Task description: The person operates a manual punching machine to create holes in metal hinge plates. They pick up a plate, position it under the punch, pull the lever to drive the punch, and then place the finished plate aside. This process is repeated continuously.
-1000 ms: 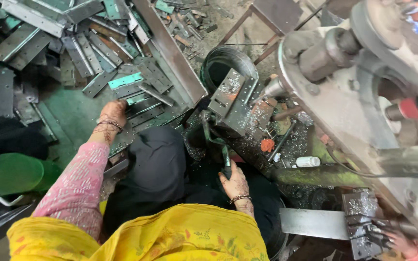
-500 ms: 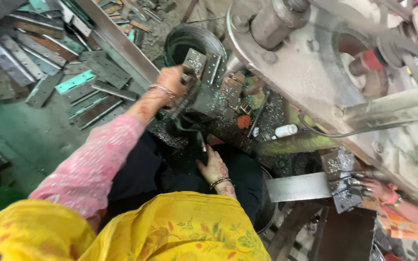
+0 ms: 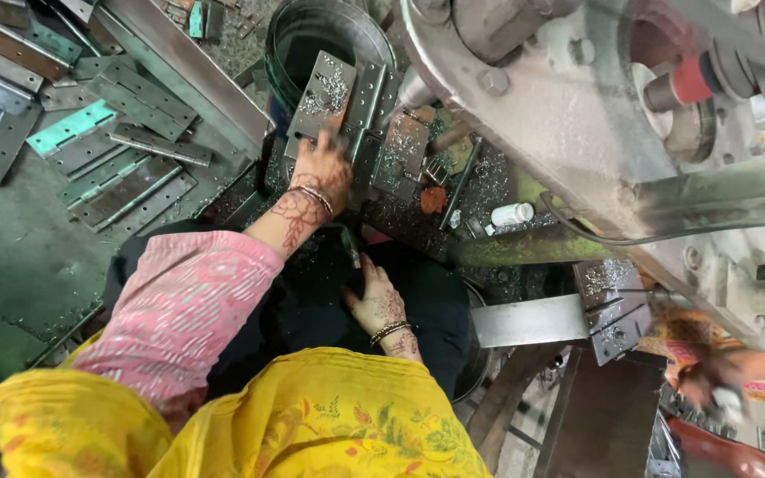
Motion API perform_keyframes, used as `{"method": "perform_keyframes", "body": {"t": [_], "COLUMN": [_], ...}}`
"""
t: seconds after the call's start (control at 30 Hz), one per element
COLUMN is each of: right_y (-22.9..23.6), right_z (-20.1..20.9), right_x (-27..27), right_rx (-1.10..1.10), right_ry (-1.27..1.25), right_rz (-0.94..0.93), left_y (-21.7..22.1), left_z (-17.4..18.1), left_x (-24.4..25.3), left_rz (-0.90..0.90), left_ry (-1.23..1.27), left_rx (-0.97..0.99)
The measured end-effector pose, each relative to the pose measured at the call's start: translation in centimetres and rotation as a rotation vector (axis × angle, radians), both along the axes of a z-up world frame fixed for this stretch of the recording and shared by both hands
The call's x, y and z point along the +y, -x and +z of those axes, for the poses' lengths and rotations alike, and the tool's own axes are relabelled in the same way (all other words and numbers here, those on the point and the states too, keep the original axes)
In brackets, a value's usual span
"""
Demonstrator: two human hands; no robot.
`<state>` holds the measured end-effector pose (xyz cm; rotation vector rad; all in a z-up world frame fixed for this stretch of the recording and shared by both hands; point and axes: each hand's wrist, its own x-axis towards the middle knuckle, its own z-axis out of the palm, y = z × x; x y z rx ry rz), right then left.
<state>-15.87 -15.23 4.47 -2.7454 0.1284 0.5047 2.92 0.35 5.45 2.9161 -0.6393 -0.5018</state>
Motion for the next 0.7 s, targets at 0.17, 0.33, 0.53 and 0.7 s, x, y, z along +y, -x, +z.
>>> {"method": "perform_keyframes", "body": {"t": [0.17, 0.33, 0.53, 0.7], "right_y": [-0.3, -0.4, 3.0, 3.7], "right_z": [1.1, -0.5, -9.1, -13.1], "right_x": [0.1, -0.9, -0.6, -0.6], "right_rx": [-0.009, -0.053, -0.330, -0.262], "right_ry": [0.009, 0.055, -0.025, -0.031], "right_rz": [0.028, 0.040, 0.031, -0.062], "left_y": [1.9, -0.2, -0.4, -1.0], "left_z": [-0.2, -0.6, -1.3, -1.6], "left_x": [-0.3, -0.8, -1.3, -1.3], "left_rz": [-0.118, -0.078, -0.033, -0.066], "left_ry": [-0.011, 0.019, 0.068, 0.034], "left_rx": [-0.131, -0.131, -0.213, -0.129]}}
